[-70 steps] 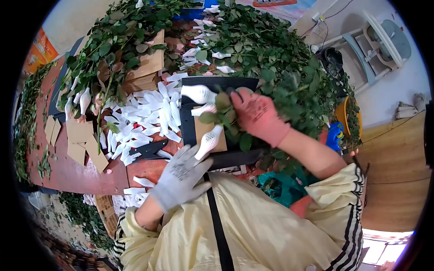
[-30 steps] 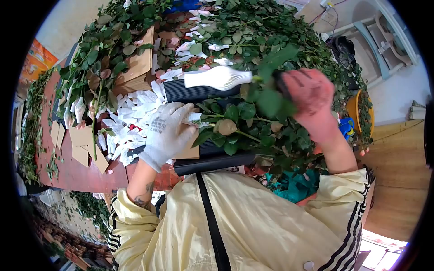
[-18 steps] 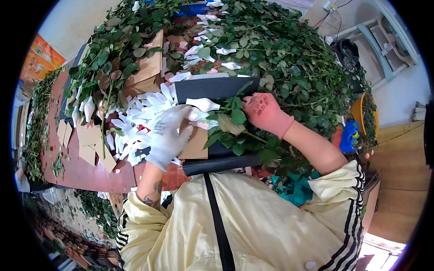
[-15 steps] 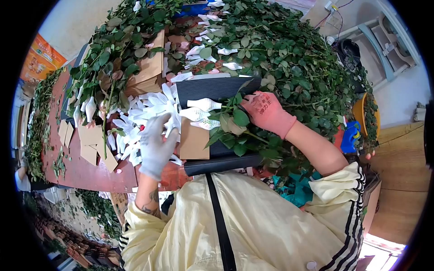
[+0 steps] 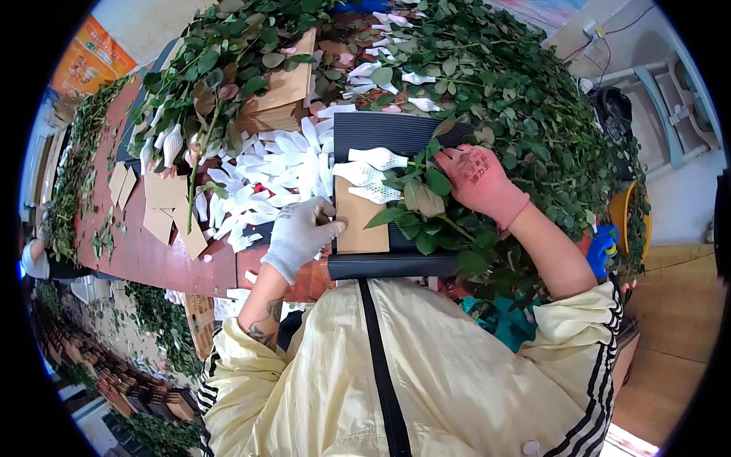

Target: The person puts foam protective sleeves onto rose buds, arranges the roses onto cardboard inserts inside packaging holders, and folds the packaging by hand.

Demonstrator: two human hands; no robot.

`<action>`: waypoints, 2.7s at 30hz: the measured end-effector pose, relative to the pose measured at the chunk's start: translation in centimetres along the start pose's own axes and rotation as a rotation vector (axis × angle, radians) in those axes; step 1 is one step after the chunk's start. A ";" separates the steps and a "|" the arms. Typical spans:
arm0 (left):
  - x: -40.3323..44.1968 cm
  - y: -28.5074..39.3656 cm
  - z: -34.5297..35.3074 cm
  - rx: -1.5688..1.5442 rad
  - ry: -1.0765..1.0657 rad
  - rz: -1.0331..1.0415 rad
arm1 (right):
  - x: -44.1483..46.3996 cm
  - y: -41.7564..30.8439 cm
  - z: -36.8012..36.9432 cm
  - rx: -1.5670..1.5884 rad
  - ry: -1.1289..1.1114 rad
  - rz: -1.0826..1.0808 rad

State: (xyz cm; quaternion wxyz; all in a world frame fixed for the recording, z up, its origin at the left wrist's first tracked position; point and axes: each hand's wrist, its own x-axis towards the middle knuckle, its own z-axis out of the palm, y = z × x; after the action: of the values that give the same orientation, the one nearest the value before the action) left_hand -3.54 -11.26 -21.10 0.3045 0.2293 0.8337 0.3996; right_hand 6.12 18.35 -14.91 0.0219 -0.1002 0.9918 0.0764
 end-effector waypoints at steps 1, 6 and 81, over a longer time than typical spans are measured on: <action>-0.2 0.3 0.0 -0.003 0.006 -0.001 | 0.1 -0.2 -0.2 0.001 -0.073 0.057; -1.4 1.5 0.2 0.433 0.072 0.285 | -3.5 -5.5 -4.6 -0.224 0.326 0.165; -4.7 5.1 0.0 0.604 -0.128 0.547 | -1.5 -9.9 0.8 0.245 -0.225 0.100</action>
State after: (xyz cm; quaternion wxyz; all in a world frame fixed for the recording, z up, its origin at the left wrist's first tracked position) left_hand 0.52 -11.32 -15.48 0.1574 0.5460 0.8011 0.1880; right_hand 9.58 9.16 -17.02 0.1407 -0.0380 0.9888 -0.0334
